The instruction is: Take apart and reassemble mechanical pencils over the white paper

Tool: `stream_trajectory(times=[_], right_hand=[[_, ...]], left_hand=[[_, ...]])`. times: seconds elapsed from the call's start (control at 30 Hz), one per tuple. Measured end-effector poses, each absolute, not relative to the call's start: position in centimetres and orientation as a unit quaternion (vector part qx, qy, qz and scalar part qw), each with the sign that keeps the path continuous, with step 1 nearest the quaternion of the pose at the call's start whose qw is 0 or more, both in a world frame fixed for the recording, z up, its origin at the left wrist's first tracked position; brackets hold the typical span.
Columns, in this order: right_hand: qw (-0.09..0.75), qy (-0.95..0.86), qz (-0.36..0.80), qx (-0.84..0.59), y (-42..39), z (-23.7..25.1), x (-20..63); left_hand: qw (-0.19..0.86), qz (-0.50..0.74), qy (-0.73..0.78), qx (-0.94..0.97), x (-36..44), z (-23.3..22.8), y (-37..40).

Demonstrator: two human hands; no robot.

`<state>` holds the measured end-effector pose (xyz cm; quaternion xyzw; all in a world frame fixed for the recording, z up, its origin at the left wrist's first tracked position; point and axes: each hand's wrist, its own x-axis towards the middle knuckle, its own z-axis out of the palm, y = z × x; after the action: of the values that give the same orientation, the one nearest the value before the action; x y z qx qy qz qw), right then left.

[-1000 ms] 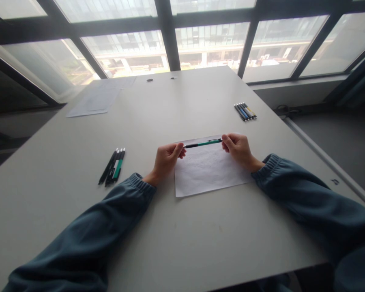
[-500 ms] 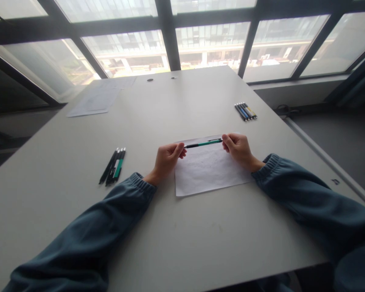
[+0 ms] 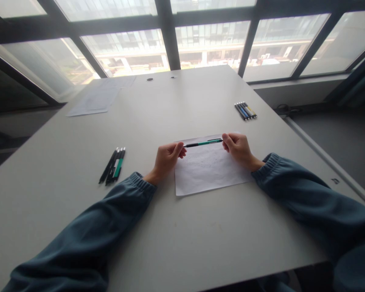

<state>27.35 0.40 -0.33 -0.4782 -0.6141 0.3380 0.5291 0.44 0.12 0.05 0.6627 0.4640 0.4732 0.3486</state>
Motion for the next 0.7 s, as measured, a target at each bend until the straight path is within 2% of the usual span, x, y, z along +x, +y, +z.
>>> stream_trajectory(times=[0.7], right_hand=[[0.524, -0.626, 0.327, -0.477, 0.52, -0.43, 27.46]], left_hand=[[0.346, 0.471, 0.465, 0.665, 0.52, 0.27, 0.09]])
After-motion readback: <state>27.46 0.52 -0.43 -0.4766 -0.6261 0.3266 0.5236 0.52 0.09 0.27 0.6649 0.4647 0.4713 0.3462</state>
